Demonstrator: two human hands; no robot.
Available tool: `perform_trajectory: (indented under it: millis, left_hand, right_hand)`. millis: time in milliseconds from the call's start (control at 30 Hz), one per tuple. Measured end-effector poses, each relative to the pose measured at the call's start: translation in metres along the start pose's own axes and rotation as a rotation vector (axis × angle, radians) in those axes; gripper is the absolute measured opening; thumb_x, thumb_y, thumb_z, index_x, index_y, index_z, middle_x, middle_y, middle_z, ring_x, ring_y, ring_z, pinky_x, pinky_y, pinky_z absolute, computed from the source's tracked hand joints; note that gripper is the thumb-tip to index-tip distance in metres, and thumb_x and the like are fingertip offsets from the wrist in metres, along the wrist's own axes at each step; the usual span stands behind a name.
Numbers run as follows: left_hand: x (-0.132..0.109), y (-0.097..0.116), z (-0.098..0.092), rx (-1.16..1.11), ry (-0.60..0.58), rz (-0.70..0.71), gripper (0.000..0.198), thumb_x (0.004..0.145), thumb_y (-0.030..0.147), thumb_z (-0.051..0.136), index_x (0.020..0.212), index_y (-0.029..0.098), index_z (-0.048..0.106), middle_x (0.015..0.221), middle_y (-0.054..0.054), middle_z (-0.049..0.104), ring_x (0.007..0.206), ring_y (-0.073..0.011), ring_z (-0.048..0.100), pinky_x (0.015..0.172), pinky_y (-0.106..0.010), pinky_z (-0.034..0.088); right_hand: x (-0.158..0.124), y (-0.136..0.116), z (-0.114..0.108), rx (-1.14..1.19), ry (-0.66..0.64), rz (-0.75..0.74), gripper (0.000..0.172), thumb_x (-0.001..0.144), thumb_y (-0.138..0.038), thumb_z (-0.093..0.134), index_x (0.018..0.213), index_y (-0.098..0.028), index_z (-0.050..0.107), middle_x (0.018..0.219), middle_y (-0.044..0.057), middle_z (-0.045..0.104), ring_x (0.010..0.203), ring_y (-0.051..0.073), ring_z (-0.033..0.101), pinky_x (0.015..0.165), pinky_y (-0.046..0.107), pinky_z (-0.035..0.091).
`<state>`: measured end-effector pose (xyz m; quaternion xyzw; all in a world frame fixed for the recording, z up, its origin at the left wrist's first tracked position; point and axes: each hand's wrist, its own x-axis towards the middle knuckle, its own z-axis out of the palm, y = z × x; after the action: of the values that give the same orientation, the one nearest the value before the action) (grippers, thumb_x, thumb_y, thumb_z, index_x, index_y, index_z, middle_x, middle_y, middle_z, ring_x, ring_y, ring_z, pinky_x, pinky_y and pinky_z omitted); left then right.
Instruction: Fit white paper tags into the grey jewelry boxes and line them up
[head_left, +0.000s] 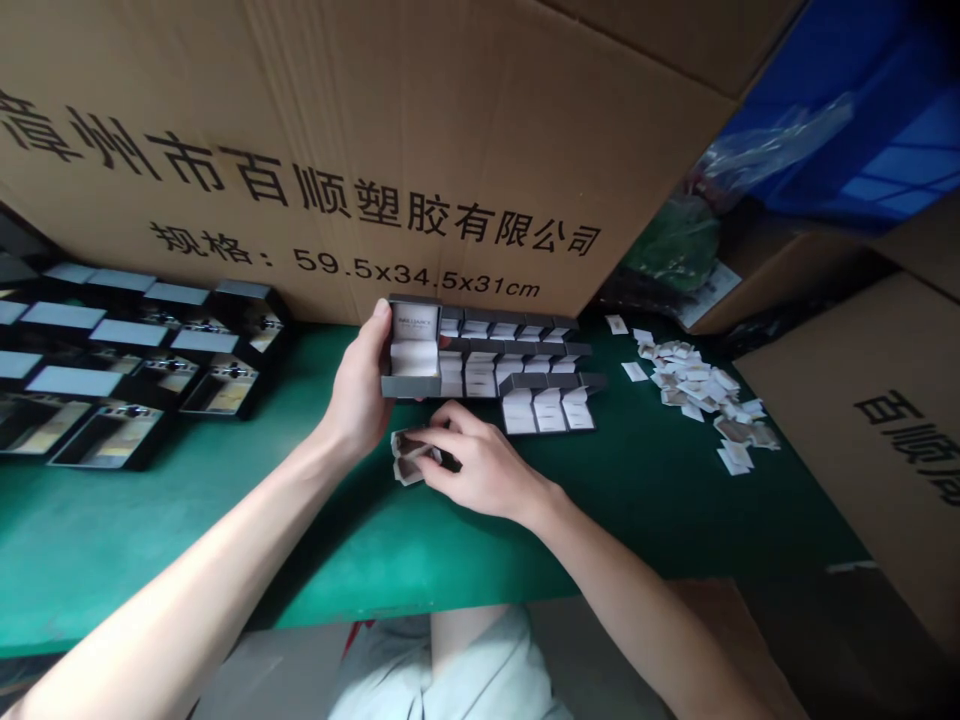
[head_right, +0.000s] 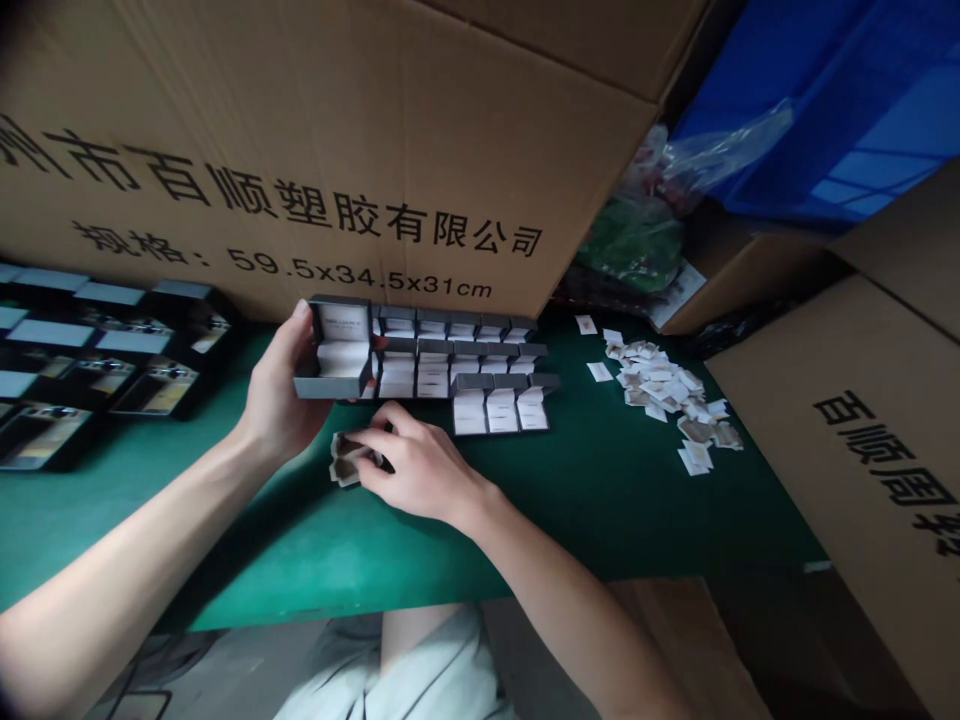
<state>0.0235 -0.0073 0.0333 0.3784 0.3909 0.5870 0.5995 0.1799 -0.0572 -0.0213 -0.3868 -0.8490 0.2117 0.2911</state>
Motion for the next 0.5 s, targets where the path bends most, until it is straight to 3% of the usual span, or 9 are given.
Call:
perform_trajectory:
  millis: [167, 300, 500]
  left_hand:
    - [-0.0006, 0.0006, -0.0003, 0.048, -0.012, 0.017, 0.046, 0.096, 0.060, 0.053, 0.103, 0.016, 0.067, 0.089, -0.005, 0.079, 0.092, -0.0284, 0.076, 0.065, -0.031, 0.057]
    - [-0.0006, 0.0007, -0.0004, 0.059, -0.010, 0.010, 0.048, 0.098, 0.060, 0.051, 0.104, 0.015, 0.066, 0.092, -0.006, 0.080, 0.089, -0.0273, 0.076, 0.066, -0.031, 0.057]
    - [0.0021, 0.0005, 0.0007, -0.017, 0.046, -0.006, 0.043, 0.099, 0.056, 0.051, 0.099, 0.017, 0.069, 0.082, -0.007, 0.076, 0.069, -0.0216, 0.073, 0.047, -0.026, 0.051]
  right_hand:
    - [0.0014, -0.0023, -0.0027, 0.067, -0.062, 0.083, 0.028, 0.092, -0.017, 0.070, 0.117, -0.024, 0.077, 0.107, 0.004, 0.066, 0.086, 0.013, 0.069, 0.083, 0.026, 0.060]
    - [0.0018, -0.0005, -0.0016, 0.107, -0.025, 0.105, 0.023, 0.089, -0.015, 0.071, 0.111, -0.020, 0.078, 0.101, 0.003, 0.066, 0.080, 0.011, 0.065, 0.078, 0.024, 0.058]
    - [0.0041, -0.0018, -0.0024, 0.292, 0.062, 0.169, 0.015, 0.089, -0.024, 0.072, 0.102, -0.018, 0.078, 0.090, 0.001, 0.065, 0.061, 0.007, 0.052, 0.061, 0.022, 0.049]
